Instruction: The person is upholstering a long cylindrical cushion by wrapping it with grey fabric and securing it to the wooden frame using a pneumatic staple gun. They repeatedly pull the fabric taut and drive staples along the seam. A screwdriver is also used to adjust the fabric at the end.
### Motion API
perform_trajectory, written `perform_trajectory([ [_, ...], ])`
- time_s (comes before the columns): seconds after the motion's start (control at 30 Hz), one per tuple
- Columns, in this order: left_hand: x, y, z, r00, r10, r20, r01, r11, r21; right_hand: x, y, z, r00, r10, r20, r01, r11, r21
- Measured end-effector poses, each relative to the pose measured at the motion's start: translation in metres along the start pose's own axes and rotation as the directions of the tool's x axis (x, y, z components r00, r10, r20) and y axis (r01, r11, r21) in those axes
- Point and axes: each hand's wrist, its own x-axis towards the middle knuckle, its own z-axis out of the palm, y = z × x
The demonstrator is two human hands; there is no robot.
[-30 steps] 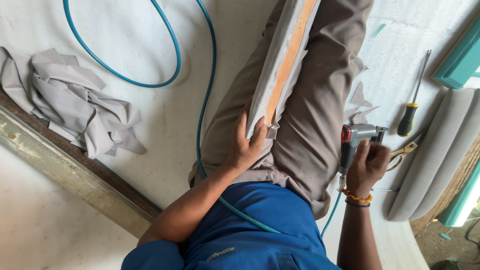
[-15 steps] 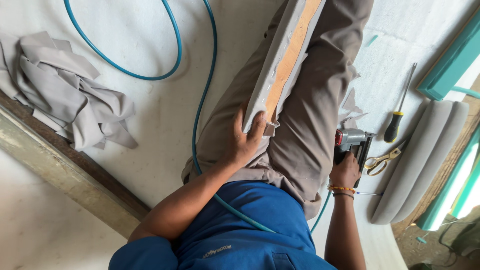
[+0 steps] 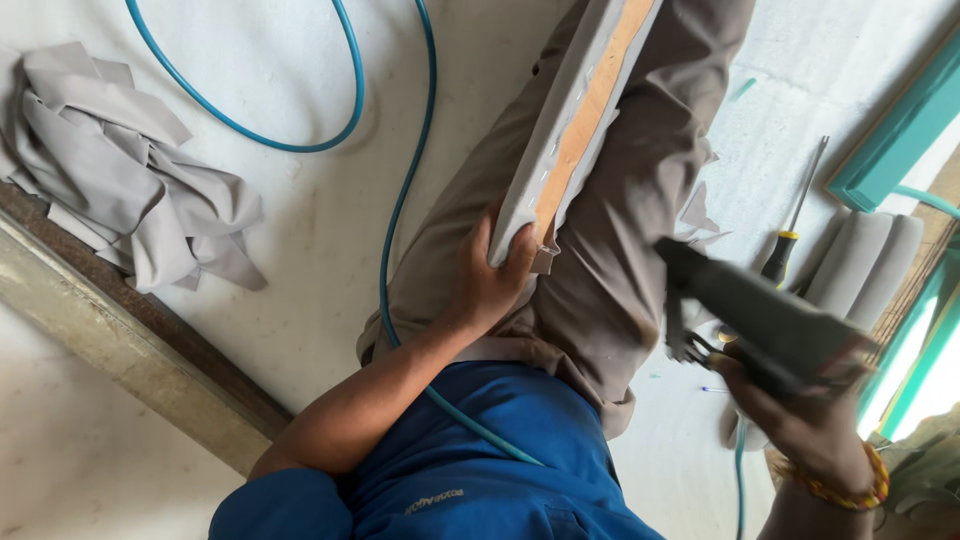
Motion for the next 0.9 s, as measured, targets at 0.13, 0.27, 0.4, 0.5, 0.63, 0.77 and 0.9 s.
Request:
perform_trajectory([
  [0.13,0.003,0.012,0.0,0.975,-0.219,0.035,0.222,0.966,-0.134,0.049,-0.054,0.048,0.926,-0.223,0.305,0.339,0.846,-0.411],
  [0.27,0.003,0.012,-0.003,1.0,-0.016,0.009,0.016,0.998,0.058,0.072,-0.083,0.075,0.899,-0.057,0.434,0.27,0.853,-0.447],
  [0.4,0.005,0.005,-0.004,1.0,0.01,-0.009,-0.01,0.998,0.059,0.079,-0.091,0.082,0.893,0.02,0.45,0.229,0.841,-0.491],
  [0.5,0.002,0.005,-0.005,1.0,-0.01,0.005,0.01,1.0,0.027,0.078,-0.086,0.082,0.881,-0.02,0.473,0.275,0.835,-0.477],
  [0.63,0.005,0.01,-0.006,0.979,-0.199,0.052,0.201,0.979,-0.039,0.073,-0.079,0.072,0.912,-0.025,0.41,0.233,0.854,-0.465],
  [0.77,0.003,0.007,-0.006,0.998,-0.059,-0.009,0.06,0.997,0.045,0.065,-0.072,0.06,0.96,-0.099,0.26,0.18,0.933,-0.312],
  [0.9,0.004,-0.001,-0.008,0.975,0.22,-0.009,-0.217,0.967,0.132,0.062,-0.066,0.052,0.994,0.009,0.105,0.015,0.975,-0.222],
])
